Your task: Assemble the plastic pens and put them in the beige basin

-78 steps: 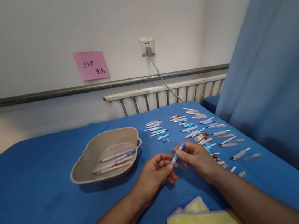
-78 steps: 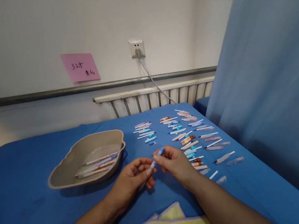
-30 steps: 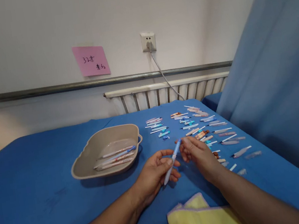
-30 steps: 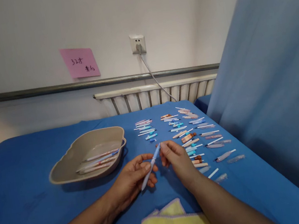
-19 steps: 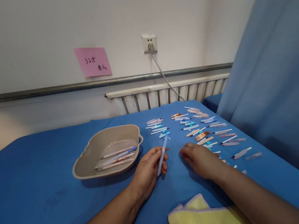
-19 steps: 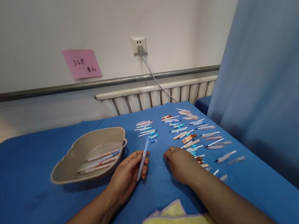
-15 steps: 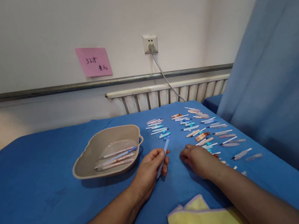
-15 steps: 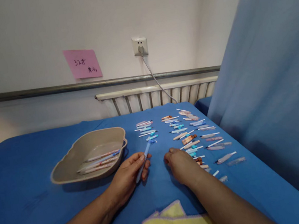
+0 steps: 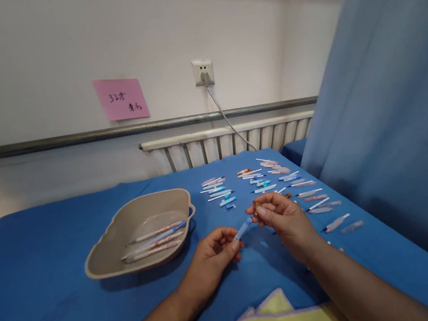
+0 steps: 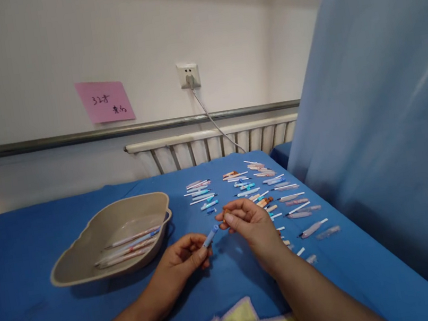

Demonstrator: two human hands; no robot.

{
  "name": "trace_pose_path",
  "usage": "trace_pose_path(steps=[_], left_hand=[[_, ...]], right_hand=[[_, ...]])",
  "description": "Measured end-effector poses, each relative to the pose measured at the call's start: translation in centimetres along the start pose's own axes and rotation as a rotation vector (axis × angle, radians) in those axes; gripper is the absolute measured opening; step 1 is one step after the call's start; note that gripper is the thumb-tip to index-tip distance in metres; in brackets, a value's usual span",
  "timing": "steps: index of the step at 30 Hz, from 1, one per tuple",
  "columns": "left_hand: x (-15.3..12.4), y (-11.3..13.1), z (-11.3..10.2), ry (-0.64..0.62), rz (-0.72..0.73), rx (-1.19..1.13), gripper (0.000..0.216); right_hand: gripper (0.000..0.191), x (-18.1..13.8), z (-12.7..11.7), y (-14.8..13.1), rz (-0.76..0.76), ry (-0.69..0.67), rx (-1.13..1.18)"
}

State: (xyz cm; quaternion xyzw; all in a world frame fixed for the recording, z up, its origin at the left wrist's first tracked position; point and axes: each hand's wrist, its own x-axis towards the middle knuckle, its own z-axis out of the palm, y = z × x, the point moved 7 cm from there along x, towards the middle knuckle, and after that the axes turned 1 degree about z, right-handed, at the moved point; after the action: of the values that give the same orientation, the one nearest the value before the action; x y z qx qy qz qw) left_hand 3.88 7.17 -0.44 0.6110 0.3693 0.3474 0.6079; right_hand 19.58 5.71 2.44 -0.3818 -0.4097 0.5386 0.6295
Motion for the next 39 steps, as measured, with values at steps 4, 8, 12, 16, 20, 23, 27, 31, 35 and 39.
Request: trace_pose_path(steps=[4,8,12,16,20,23,27,31,35,39], left_hand=[[-0.1,0.2,0.1,0.002,0.003,0.051,0.024],[-0.1,0.3,0.1,0.007,0.000,0.047,0.023],[-0.2,0.2,0.2,0.017,-0.010,0.030,0.023],[-0.4,0.2,0.4,0.004,-0.038,-0.026,0.026],[-0.5,0.1,0.6,-0.018,-0.068,-0.062,0.028],[-0.4,-0.1,0.6,-0.030,-0.071,-0.077,0.029],[-0.3,-0.3,0.7,-0.058,-0.068,-0.120,0.029],[-0.3,-0.3,0.6,-0.062,-0.060,-0.119,0.028],[-0.5,-0.3,1.0,-0.112,-0.071,-0.120,0.027],[-0.7,-0.7,1.5,-0.151,-0.112,-0.151,0.029]], right_hand=[[0.018,-0.3,0.6,-0.7,-0.048,-0.046,0.039],[0.020,-0.6,1.0,-1.0,-0.072,-0.028,0.004],[0.021,-0.7,1.3,-1.0,-0.082,-0.037,-0.049],[0.022,-0.7,1.1,-0.9,-0.115,-0.021,-0.070],[0.022,-0.6,1.0,-0.7,-0.152,-0.045,-0.097],[0.020,-0.4,0.6,-0.7,-0.190,-0.034,-0.166],[0.017,-0.4,0.3,-1.0,-0.245,-0.015,-0.310],[0.019,-0.5,0.3,-1.0,-0.233,-0.059,-0.347],[0.019,-0.2,0.1,-0.7,-0.194,-0.098,-0.379],[0.017,0.2,-0.3,-0.2,-0.133,-0.089,-0.375]])
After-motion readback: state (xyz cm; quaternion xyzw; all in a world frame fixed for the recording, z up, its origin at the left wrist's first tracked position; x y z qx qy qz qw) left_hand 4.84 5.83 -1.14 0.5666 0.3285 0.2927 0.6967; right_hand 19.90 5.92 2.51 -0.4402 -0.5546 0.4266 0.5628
